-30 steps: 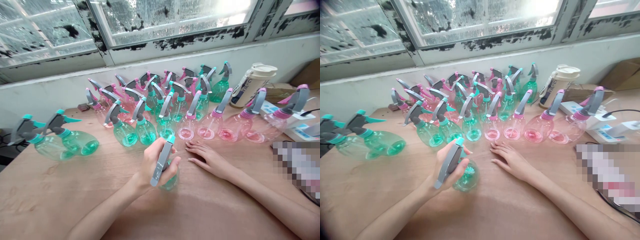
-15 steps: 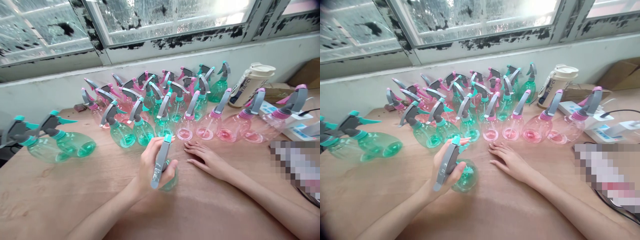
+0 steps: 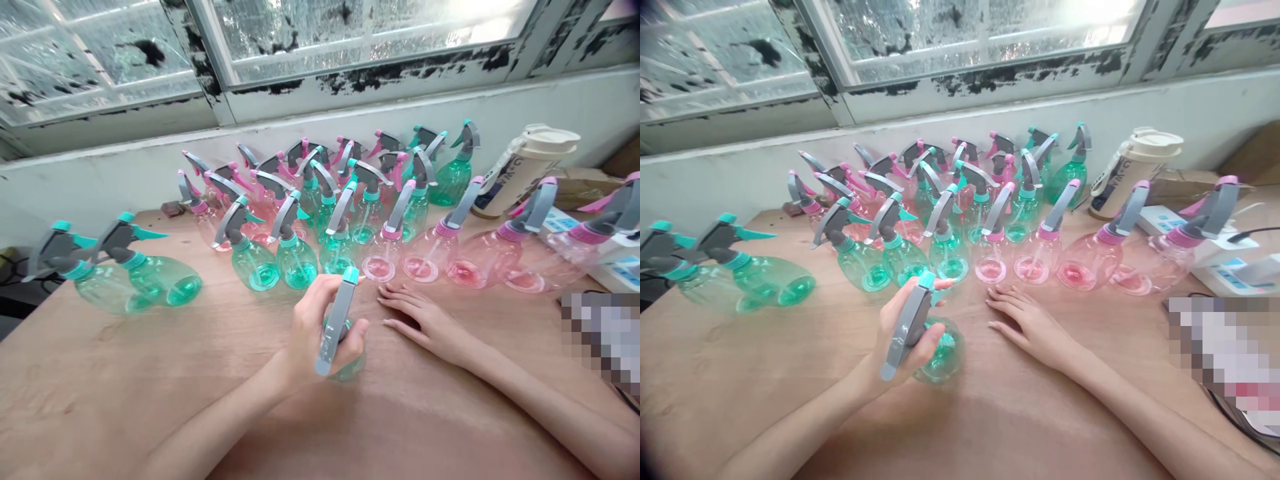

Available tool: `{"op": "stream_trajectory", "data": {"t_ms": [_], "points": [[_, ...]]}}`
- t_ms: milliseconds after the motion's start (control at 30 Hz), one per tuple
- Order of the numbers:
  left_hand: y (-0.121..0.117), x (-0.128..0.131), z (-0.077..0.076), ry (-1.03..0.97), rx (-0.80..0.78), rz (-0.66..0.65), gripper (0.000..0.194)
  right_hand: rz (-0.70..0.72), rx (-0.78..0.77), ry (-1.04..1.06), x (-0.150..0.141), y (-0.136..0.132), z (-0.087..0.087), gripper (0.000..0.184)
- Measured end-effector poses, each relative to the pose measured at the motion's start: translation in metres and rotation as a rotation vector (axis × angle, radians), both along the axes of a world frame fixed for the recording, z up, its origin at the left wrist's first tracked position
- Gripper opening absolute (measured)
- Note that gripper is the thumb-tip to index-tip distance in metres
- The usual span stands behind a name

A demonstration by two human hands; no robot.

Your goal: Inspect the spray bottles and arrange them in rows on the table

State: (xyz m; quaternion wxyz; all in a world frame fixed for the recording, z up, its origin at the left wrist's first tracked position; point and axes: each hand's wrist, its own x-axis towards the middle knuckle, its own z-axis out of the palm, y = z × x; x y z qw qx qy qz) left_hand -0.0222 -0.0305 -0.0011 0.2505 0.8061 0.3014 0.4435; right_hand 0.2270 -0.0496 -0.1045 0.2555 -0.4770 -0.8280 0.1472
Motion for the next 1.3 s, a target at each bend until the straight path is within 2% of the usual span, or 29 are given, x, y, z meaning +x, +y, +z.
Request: {"op": "stream_trajectory", "data": {"t_ms": [133, 267, 333, 400, 533, 700, 1300], "points": [[0.000, 0.000, 0.006, 0.028, 0.056, 0.004, 0.029, -0.002, -0.008, -0.038, 0.000, 0.000, -0.001, 0.043], [-0.002, 0.000, 0.015, 0.083, 0.074, 0.010, 0.007, -0.007, -0.015, -0.037, 0.000, -0.001, 0.000, 0.042], [-0.002, 0.000, 0.017, 0.104, 0.071, 0.009, 0.003, -0.008, -0.013, -0.028, -0.001, -0.001, 0.001, 0.042], [-0.001, -0.001, 0.017, 0.115, 0.070, 0.003, 0.007, -0.007, -0.011, -0.025, -0.001, -0.001, 0.002, 0.041], [0.002, -0.002, 0.008, 0.083, 0.051, 0.012, 0.028, -0.006, -0.008, -0.021, -0.001, -0.001, 0.002, 0.041], [0.002, -0.002, -0.002, 0.020, 0.013, 0.016, 0.034, -0.012, -0.001, -0.005, -0.001, -0.001, 0.002, 0.040], [0.000, -0.001, -0.002, 0.037, -0.003, 0.055, 0.030, -0.006, 0.000, -0.029, -0.002, -0.001, 0.003, 0.040]]}}
